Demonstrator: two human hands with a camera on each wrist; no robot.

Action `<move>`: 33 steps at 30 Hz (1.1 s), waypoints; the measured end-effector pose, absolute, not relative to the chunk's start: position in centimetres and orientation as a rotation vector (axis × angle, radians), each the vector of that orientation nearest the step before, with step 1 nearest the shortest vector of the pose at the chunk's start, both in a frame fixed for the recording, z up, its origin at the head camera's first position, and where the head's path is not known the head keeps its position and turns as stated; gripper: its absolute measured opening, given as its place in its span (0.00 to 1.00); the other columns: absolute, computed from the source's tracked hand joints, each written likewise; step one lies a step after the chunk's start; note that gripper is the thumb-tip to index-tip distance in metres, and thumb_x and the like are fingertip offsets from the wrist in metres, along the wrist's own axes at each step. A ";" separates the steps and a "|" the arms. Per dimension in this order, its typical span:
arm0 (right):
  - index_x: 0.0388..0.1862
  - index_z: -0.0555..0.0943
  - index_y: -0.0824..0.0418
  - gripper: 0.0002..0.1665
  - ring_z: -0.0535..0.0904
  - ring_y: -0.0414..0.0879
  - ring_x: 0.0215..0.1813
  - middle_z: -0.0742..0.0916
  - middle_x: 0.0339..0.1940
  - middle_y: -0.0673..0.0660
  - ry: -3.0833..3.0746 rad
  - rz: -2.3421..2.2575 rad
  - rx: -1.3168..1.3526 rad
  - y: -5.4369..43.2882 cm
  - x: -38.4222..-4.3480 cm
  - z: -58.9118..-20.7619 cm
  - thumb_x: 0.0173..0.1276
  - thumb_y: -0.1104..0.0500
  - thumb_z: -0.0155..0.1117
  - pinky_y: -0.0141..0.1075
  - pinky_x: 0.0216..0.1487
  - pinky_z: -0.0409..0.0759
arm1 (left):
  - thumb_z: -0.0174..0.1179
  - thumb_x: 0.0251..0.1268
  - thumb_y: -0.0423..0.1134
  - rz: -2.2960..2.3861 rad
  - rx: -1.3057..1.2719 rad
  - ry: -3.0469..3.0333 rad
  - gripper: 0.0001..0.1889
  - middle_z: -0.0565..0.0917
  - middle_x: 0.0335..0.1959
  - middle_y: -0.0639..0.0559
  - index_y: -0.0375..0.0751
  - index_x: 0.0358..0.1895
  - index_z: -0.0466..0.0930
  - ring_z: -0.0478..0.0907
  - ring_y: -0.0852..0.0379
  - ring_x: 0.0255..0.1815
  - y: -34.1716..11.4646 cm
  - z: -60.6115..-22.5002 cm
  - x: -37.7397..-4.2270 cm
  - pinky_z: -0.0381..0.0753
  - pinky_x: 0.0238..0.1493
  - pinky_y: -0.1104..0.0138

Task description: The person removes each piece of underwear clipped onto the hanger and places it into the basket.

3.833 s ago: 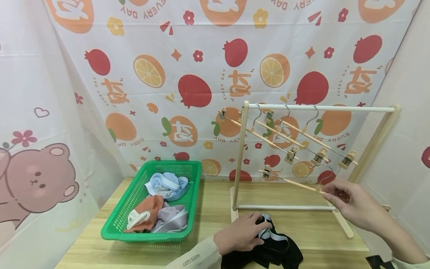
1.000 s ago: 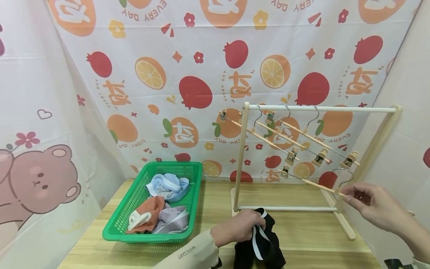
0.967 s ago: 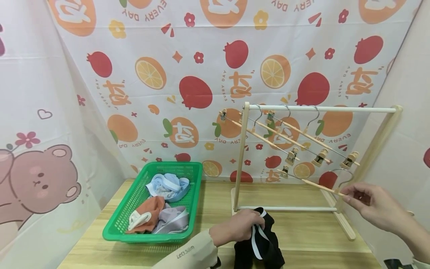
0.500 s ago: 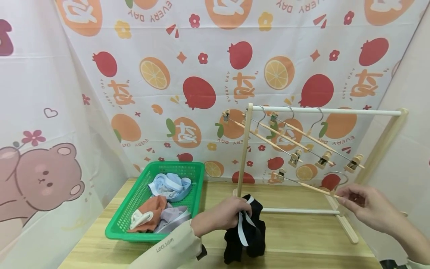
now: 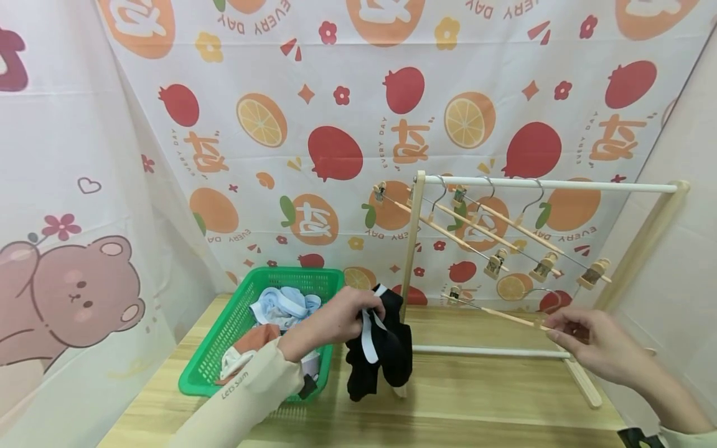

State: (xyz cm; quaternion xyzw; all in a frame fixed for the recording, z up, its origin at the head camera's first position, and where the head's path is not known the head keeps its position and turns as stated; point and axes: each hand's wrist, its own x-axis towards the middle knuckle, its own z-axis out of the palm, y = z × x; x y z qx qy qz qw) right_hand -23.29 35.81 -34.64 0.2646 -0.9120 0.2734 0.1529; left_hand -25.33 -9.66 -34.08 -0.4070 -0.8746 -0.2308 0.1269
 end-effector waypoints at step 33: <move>0.37 0.83 0.46 0.20 0.73 0.30 0.27 0.81 0.27 0.37 -2.516 0.819 1.057 29.6 -23.8 -34.0 0.61 0.73 0.70 0.27 0.24 0.72 | 0.47 0.55 0.14 -0.769 -0.590 -2.628 0.23 0.87 0.42 0.42 0.42 0.39 0.86 0.72 0.49 0.36 -24.8 -31.5 -29.1 0.70 0.40 0.61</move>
